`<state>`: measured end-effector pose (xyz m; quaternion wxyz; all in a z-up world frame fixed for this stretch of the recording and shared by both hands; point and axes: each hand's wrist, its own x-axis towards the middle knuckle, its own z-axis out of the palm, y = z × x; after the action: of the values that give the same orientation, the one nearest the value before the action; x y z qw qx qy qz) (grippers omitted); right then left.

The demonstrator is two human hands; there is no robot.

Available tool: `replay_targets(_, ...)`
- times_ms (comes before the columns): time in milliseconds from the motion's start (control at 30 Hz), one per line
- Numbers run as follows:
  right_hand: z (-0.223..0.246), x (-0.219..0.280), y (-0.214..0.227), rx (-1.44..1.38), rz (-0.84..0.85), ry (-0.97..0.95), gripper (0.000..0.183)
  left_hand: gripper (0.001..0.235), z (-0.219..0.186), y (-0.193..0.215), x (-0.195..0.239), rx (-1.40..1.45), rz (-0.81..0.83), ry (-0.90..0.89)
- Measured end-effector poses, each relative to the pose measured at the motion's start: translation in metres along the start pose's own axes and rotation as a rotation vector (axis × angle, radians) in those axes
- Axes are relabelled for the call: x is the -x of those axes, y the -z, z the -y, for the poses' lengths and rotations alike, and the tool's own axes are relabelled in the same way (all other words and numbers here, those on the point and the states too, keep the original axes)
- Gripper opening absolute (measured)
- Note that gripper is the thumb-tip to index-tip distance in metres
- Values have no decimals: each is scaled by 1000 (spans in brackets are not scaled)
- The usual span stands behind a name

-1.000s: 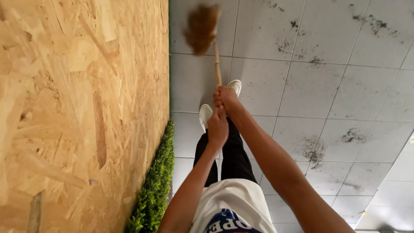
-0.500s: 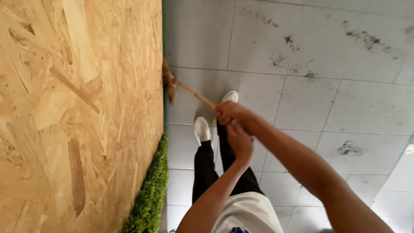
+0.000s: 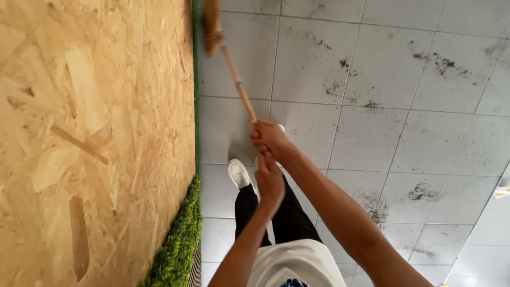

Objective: Sweeping debris off a tiled floor using a handheld broom.

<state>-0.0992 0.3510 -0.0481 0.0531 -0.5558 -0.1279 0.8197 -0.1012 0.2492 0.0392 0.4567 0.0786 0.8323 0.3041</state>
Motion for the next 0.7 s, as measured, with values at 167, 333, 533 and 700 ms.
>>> replay_targets(167, 22, -86, 13, -150, 33, -91, 11, 43, -21, -4, -69, 54, 109, 16)
replay_targets(333, 62, 20, -32, -198, -206, -26, 16, 47, -67, 35, -15, -16, 152, -51)
replay_targets(533, 55, -11, -69, -155, -55, 1, 20, 41, -59, 47, -43, -114, -19, -45)
replay_targets(700, 42, -102, -32, -85, -139, 50, 24, 42, -47, 23, -104, -47, 99, -90)
